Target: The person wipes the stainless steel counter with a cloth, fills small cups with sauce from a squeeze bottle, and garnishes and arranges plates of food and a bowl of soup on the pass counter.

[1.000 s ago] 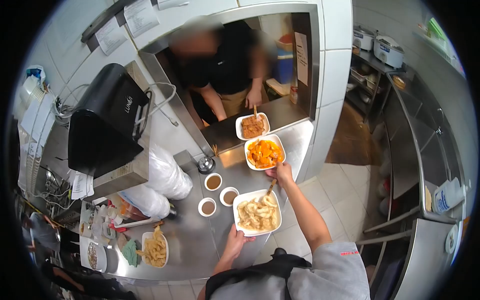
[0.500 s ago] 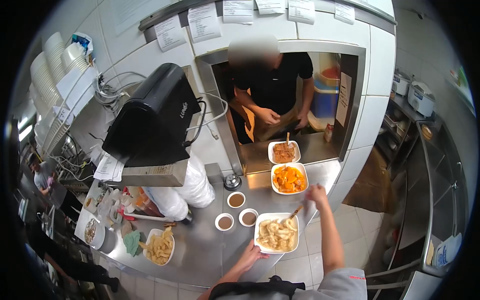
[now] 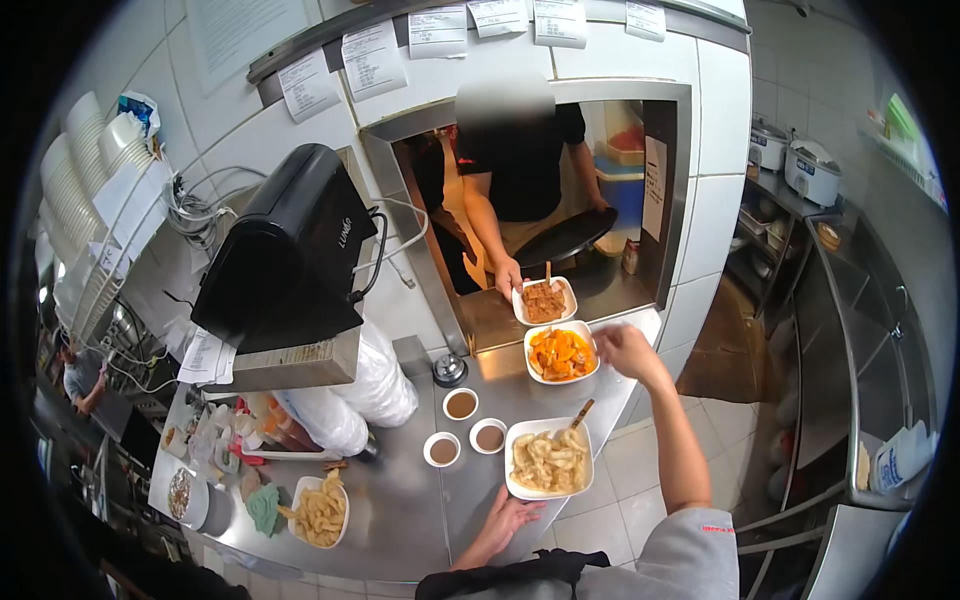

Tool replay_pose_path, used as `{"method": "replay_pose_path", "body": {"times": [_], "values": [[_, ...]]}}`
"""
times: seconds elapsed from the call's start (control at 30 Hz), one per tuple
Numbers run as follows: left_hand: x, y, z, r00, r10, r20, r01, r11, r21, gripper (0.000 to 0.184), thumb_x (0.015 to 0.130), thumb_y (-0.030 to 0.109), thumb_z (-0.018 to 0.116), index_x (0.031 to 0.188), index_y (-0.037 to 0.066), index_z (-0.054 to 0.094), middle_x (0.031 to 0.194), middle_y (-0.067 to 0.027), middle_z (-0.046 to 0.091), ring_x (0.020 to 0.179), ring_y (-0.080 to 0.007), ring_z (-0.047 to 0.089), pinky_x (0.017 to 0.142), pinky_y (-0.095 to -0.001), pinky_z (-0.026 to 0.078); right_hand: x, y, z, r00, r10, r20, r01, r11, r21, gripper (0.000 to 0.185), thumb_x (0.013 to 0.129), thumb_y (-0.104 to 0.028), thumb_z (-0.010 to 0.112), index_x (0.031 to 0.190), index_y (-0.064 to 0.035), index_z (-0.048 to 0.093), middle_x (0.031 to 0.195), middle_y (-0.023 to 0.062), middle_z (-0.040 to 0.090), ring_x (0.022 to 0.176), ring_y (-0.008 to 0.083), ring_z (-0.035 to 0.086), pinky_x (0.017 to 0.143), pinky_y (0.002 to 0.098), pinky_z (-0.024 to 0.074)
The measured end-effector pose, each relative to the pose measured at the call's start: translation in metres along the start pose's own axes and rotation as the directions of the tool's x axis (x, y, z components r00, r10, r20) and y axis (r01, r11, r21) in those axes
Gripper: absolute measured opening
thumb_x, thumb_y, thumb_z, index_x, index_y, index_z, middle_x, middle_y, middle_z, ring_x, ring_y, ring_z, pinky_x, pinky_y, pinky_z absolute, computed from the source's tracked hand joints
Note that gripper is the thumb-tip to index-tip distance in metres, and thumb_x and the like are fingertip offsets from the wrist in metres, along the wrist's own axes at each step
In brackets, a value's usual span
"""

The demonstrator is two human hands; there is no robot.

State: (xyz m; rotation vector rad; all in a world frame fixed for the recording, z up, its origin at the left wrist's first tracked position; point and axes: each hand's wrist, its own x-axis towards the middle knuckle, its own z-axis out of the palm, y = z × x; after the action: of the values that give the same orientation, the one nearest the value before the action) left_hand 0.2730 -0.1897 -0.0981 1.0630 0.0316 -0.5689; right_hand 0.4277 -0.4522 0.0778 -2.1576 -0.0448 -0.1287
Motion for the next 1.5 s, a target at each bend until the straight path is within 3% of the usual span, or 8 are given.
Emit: {"method": "replay_pose_path", "body": {"times": [0.2,0.8,0.9,1.07,1.1,1.27,1.37,1.5], "values": [[0.003,0.000,-0.004,0.998,-0.046,0.046,0.049,0.996,-0.069,0.057,0.087,0.005,0.034,0.134,0.014,0.004,0.123,-0.0160,0.040,0.114,-0.0325,0.043,0.086,-0.0388,0.041,0.011,-0.073,-0.022,0.961,-0.267,0.076,0.276,0.892,-0.359,0.025,0.077,-0.012,0.044,0.091,-0.0056,0.064,0.074,0.0105,0.064,0.070,0.0222,0.062,0.071,0.0326,0.0477],[-0.001,0.008,0.014,0.999,0.002,0.037,0.002,0.995,-0.103,0.068,0.082,-0.002,0.035,0.136,0.016,-0.002,0.134,-0.0195,0.027,0.118,-0.0326,0.038,0.091,-0.0397,0.039,-0.039,0.015,0.053,0.645,0.188,0.741,0.334,0.803,-0.494,0.050,0.075,-0.013,0.050,0.125,-0.0189,0.045,0.071,0.0114,0.062,0.062,0.0214,0.060,0.059,0.0344,0.0489],[-0.008,0.001,0.009,1.000,-0.018,-0.013,0.018,0.999,-0.037,0.067,0.085,0.000,0.035,0.137,0.017,-0.004,0.135,-0.0204,0.026,0.116,-0.0316,0.041,0.091,-0.0391,0.038,0.017,-0.076,0.008,0.909,-0.313,0.274,0.415,0.647,-0.639,0.028,0.073,-0.013,0.056,0.101,-0.0106,0.060,0.075,0.0164,0.061,0.068,0.0284,0.060,0.060,0.0390,0.0473],[-0.051,0.000,-0.025,0.998,0.061,-0.013,-0.060,0.996,0.068,0.055,0.088,0.003,0.038,0.136,0.010,0.013,0.129,-0.0203,0.037,0.111,-0.0245,0.046,0.088,-0.0332,0.040,0.171,-0.209,-0.050,0.320,-0.795,-0.516,0.448,0.606,-0.657,0.005,0.075,-0.008,0.052,0.076,-0.0044,0.056,0.095,0.0169,0.050,0.083,0.0323,0.053,0.063,0.0414,0.0457],[-0.060,-0.009,-0.031,0.985,0.114,-0.127,-0.107,0.992,0.060,0.040,0.088,0.009,0.040,0.125,0.006,0.026,0.119,-0.0185,0.044,0.102,-0.0224,0.050,0.082,-0.0311,0.042,0.193,-0.230,-0.063,0.071,-0.864,-0.498,0.426,0.478,-0.768,0.006,0.075,-0.009,0.052,0.076,-0.0036,0.056,0.115,0.0153,0.046,0.094,0.0300,0.050,0.065,0.0401,0.0462],[-0.129,0.018,-0.019,0.896,0.163,-0.413,-0.238,0.962,-0.136,0.030,0.087,0.019,0.049,0.109,-0.001,0.049,0.108,-0.0146,0.056,0.092,-0.0199,0.056,0.074,-0.0282,0.046,0.254,-0.266,-0.094,0.217,-0.884,-0.413,0.169,0.451,-0.876,0.019,0.076,-0.012,0.054,0.091,-0.0009,0.058,0.131,0.0078,0.037,0.111,0.0290,0.041,0.083,0.0380,0.0414],[-0.139,0.039,-0.028,0.657,0.752,-0.063,-0.484,0.484,0.729,0.035,0.085,0.021,0.053,0.113,0.001,0.047,0.110,-0.0134,0.055,0.092,-0.0180,0.055,0.076,-0.0286,0.046,0.241,-0.265,-0.090,0.139,-0.889,-0.436,0.198,0.456,-0.868,0.023,0.075,-0.012,0.054,0.095,0.0004,0.057,0.127,0.0073,0.040,0.110,0.0235,0.043,0.085,0.0379,0.0387],[-0.147,0.119,0.011,0.688,0.690,-0.222,-0.509,0.678,0.530,0.040,0.083,0.019,0.054,0.116,0.003,0.038,0.113,-0.0163,0.051,0.097,-0.0217,0.053,0.080,-0.0320,0.043,0.112,-0.246,-0.043,-0.074,-0.826,-0.558,0.356,0.501,-0.789,0.019,0.078,-0.007,0.053,0.092,0.0064,0.054,0.111,0.0123,0.050,0.101,0.0291,0.047,0.083,0.0383,0.0380]]}}
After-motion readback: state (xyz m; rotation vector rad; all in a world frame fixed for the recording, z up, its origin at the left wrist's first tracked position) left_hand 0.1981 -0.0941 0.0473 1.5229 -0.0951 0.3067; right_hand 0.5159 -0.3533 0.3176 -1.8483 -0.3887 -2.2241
